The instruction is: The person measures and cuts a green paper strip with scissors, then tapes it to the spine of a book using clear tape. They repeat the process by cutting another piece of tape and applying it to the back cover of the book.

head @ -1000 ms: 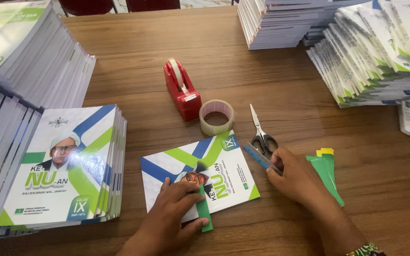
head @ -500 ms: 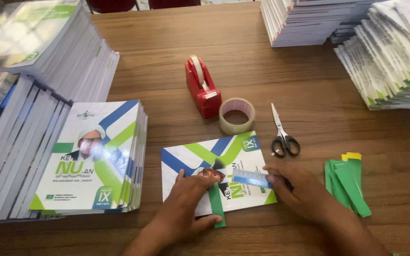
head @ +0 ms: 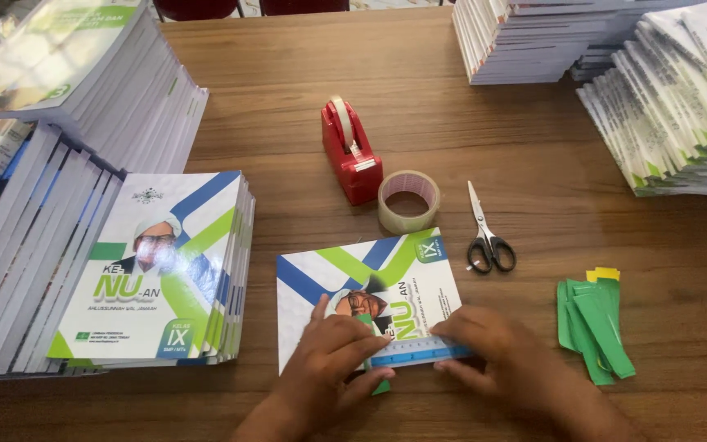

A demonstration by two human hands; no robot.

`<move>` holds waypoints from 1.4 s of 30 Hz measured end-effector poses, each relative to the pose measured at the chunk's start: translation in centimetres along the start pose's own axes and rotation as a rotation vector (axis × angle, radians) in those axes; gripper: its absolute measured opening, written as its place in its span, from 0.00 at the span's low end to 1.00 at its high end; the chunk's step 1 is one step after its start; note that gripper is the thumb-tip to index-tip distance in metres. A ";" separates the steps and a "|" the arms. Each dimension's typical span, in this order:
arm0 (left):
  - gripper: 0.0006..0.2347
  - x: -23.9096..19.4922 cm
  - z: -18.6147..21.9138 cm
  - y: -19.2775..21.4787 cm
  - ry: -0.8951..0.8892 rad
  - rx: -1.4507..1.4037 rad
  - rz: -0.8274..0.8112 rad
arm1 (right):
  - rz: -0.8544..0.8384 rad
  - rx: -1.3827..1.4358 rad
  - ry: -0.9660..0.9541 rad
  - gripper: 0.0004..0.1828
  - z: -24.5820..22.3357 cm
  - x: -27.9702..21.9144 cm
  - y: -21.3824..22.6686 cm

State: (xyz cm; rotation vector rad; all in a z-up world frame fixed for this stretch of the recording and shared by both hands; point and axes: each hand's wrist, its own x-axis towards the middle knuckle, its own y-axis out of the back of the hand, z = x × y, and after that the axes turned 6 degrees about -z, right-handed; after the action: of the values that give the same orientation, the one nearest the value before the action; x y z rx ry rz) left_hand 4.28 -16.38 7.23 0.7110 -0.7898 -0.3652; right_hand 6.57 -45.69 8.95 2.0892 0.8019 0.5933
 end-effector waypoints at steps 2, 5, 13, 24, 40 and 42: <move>0.13 -0.2 -0.3 0.2 0.014 0.011 0.011 | 0.018 -0.020 -0.093 0.21 1.2 -0.9 0.3; 0.14 -0.4 -0.5 0.3 0.044 0.026 0.034 | 0.056 -0.047 -0.171 0.25 3.2 -2.1 0.6; 0.18 -1.0 -1.4 -0.3 0.109 0.035 0.016 | 0.022 -0.051 -0.217 0.26 4.6 -3.2 1.6; 0.17 -1.0 -1.2 -0.3 0.167 -0.013 -0.141 | -0.065 0.067 -0.233 0.20 3.7 -2.9 2.3; 0.15 -0.7 -0.8 -1.0 0.138 0.060 -0.162 | -0.118 0.015 -0.182 0.21 3.6 -2.6 2.8; 0.15 -0.7 -0.9 -1.2 0.130 0.093 -0.178 | -0.100 0.003 -0.143 0.20 4.0 -2.5 2.5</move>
State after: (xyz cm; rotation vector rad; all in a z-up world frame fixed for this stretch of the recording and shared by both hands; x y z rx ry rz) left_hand 4.44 -16.40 5.58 0.8864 -0.6246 -0.4407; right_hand 8.22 -50.72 8.42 2.0544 0.8199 0.3843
